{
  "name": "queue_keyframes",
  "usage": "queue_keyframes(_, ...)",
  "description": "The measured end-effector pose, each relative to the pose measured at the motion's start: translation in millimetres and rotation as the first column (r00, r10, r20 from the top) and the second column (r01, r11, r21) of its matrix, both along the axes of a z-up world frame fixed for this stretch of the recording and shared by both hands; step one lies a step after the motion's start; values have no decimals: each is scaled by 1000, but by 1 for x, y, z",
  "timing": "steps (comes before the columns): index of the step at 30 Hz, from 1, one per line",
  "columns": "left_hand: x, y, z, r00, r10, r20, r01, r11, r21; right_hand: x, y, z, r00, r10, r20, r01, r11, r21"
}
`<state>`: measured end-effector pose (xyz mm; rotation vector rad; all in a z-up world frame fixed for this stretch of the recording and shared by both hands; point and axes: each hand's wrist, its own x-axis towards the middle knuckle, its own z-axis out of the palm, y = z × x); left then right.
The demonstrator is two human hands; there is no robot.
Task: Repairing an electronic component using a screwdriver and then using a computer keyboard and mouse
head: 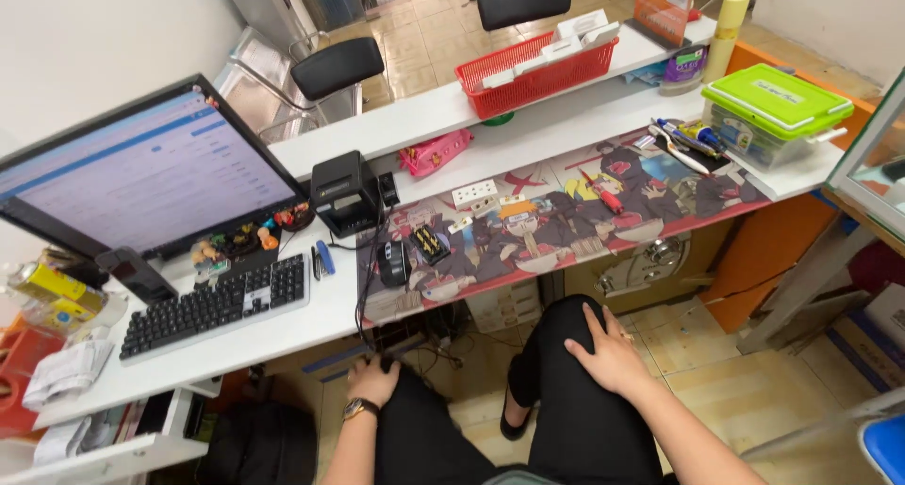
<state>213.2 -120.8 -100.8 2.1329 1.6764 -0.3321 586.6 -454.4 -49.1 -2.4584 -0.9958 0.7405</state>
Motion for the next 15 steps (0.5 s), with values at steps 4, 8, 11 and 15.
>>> queue_keyframes(4,26,-75,38,973,-209,-94,214,975,54,1,-17,-14,998,-59,18,57,993,99)
queue_keyframes(8,27,-110,46,966,-242,92,224,960,170,0,-30,1,997,-59,-45,64,992,113)
queue_keyframes(11,31,-115,59,916,-286,280,236,951,201,6,-18,-8,992,-100,-78,97,995,-32)
queue_keyframes(15,37,-71,59,823,-70,564,13,994,105,30,-12,-50,994,-106,32,104,993,65)
